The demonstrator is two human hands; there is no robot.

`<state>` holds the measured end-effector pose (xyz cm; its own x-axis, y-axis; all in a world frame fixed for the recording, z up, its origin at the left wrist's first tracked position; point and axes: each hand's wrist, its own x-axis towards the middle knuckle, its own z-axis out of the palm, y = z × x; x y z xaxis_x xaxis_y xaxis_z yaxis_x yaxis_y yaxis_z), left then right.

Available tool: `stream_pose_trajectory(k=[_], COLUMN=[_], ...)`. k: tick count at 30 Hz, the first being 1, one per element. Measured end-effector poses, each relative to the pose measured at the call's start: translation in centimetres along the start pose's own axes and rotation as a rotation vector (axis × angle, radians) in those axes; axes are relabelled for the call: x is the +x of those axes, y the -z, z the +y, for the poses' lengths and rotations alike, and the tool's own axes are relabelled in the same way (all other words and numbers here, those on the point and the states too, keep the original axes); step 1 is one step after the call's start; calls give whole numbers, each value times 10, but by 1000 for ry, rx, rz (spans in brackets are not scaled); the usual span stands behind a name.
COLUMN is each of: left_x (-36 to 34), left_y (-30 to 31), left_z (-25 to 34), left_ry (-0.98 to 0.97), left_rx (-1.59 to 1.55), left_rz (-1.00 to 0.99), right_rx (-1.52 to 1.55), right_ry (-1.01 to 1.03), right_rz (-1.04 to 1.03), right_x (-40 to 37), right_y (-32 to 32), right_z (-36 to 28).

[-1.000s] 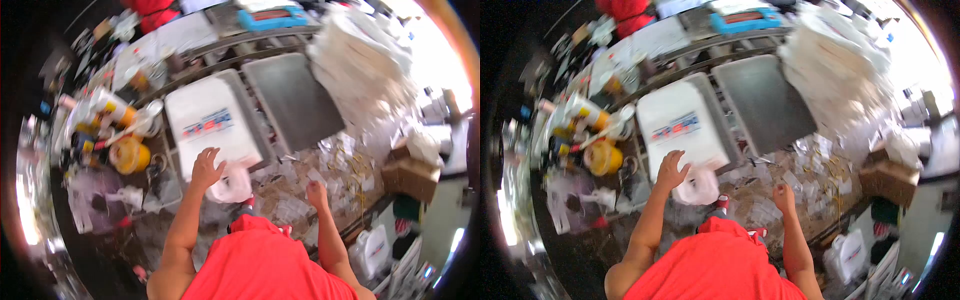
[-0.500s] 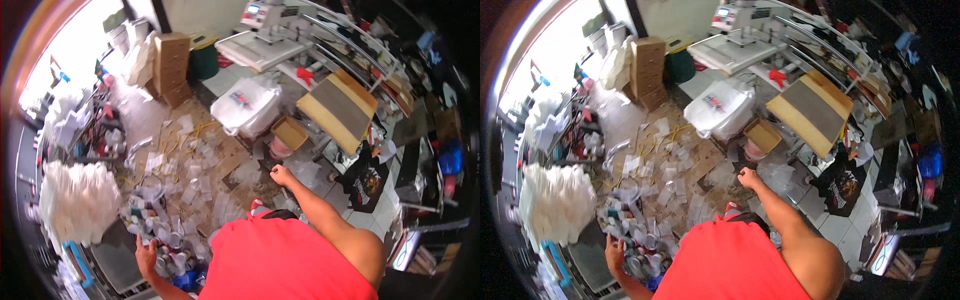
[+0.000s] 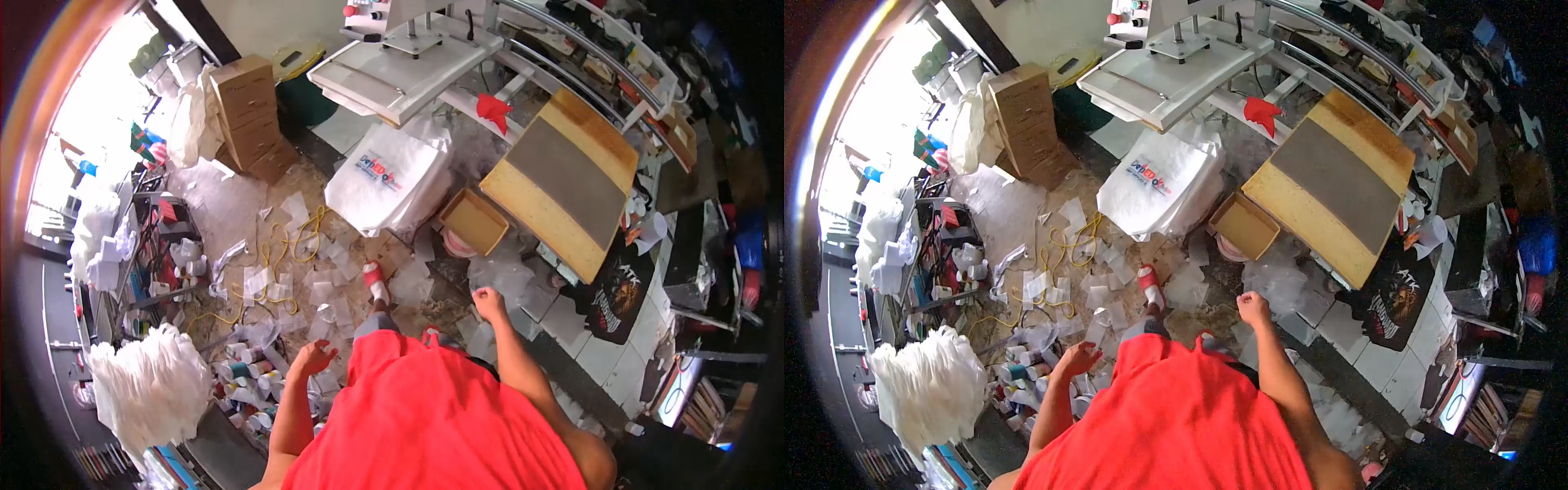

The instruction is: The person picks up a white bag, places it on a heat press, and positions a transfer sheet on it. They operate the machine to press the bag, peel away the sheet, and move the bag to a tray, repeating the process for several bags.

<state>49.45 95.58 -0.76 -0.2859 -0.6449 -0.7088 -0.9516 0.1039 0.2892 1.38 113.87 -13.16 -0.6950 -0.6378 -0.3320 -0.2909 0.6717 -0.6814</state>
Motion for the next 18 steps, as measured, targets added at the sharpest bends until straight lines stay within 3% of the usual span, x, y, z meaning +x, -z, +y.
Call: stream_pose_trajectory(k=[4,6,7,8,10,11,12,13,14,18], left_x=[45,90,85,99,122,127,135,132,130,159], left_y=[5,-25,-4,-5,-1,11,5,38,72,112], left_z=[-30,-100,-84,-106,-145,-149,-168,-149,-129,-126], left_ry=[94,119,183,192,250,334,337,443,479,489], left_rx=[22,-180,-167,-113,-42,-114,-118,-236,-282,-344], left_rz=[-85,-37,-27,-3,-150,-176,-97,-101,-72,-45], right_rx=[-16,155,243,384,377,215,-34,-147,-35,-166], right_ry=[-5,31,29,6,39,-6,33,-197,-222,-293], right_rz=[50,96,62,95,121,199,125,76,181,217], right_x=[109,197,215,242,362,382,425,445,490,509], right_y=[-49,-93,-78,-78,-126,-122,-124,-124,-152,-160], right_z=[-57,-81,-138,-184,-167,-199,-200,-219,-183,-212])
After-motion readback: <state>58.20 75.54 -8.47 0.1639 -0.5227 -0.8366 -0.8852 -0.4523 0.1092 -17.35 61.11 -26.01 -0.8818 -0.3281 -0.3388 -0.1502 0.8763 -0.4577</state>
